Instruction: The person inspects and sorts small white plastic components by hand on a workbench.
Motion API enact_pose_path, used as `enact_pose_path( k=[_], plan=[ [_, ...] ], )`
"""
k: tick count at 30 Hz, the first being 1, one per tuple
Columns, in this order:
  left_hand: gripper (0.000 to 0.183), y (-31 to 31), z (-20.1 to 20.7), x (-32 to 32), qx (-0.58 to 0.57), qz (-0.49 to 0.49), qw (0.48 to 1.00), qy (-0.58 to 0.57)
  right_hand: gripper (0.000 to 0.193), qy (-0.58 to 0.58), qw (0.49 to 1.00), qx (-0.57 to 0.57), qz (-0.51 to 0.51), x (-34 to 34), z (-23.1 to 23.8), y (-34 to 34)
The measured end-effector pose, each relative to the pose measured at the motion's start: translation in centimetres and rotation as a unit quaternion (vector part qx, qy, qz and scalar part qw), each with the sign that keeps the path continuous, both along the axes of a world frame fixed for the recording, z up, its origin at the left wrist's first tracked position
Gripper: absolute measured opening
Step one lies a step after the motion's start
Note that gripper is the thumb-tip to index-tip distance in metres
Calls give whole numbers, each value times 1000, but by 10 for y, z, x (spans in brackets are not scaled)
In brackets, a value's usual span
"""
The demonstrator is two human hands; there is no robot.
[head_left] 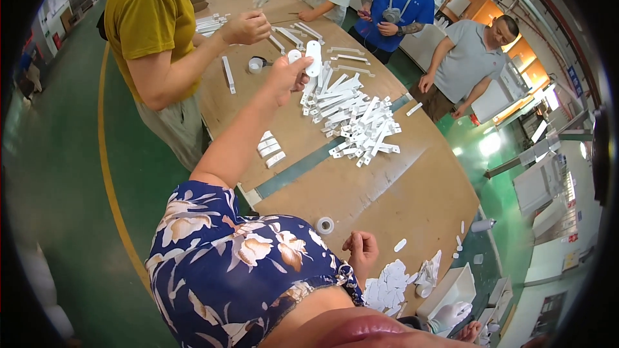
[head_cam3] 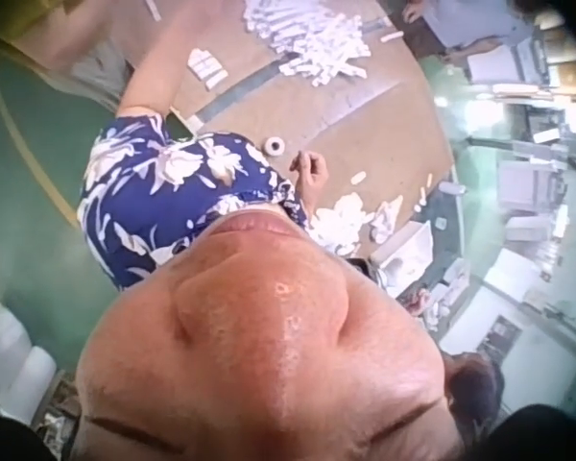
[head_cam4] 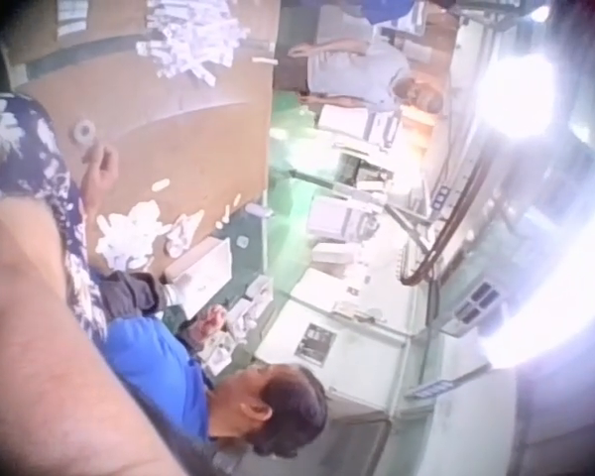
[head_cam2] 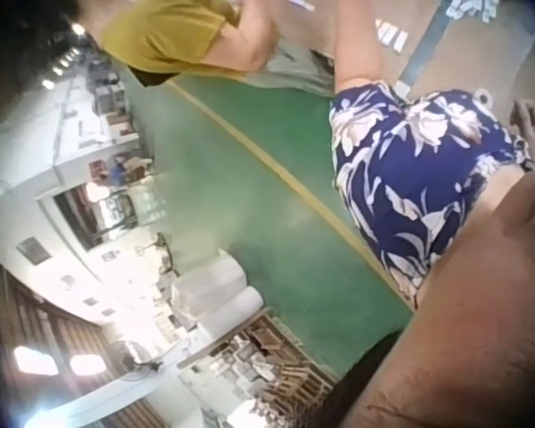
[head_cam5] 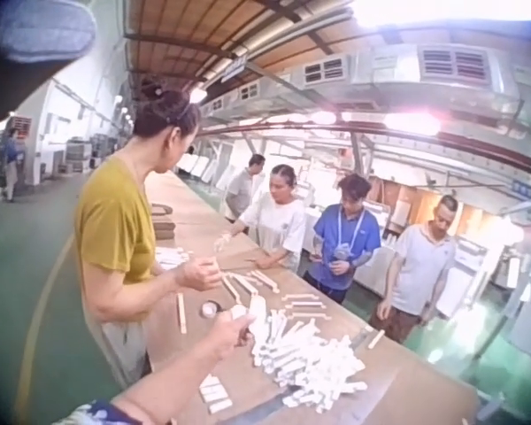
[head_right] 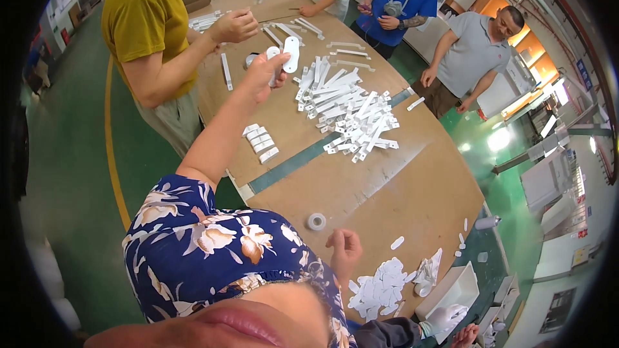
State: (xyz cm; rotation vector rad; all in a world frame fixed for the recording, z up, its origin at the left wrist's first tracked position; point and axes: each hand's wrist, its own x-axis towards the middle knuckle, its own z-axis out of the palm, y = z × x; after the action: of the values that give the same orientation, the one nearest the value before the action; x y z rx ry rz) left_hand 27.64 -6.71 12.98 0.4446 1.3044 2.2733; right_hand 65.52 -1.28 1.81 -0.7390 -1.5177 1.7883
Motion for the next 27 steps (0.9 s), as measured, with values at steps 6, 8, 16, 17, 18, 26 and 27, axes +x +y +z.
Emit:
enact_pose_path(
  k=[6,8,16,17,18,26,27],
  plan=[
    [16,1,-2,-21,29,2,1000,-5,8,-18,1000,-4,-9,0,-2,0],
    [16,1,-1,-24,18,15,1000,-5,8,-23,1000,1,-9,-1,0,0],
    [18,-1,0,-36,10,38,999,-1,10,-16,999,28,0,1,-6,2],
    [18,-1,-1,-37,13,37,999,-4,10,-12,1000,26,2,1,-8,2],
    [18,-2,-2,-37,13,38,999,-4,10,-9,1000,23,5,2,-9,3],
    [18,-2,-7,-40,9,47,999,1,9,-17,1000,9,-5,0,-12,3],
    [18,-1,-8,-40,7,46,999,1,10,-21,1000,18,-4,-1,-12,3]
  ],
)
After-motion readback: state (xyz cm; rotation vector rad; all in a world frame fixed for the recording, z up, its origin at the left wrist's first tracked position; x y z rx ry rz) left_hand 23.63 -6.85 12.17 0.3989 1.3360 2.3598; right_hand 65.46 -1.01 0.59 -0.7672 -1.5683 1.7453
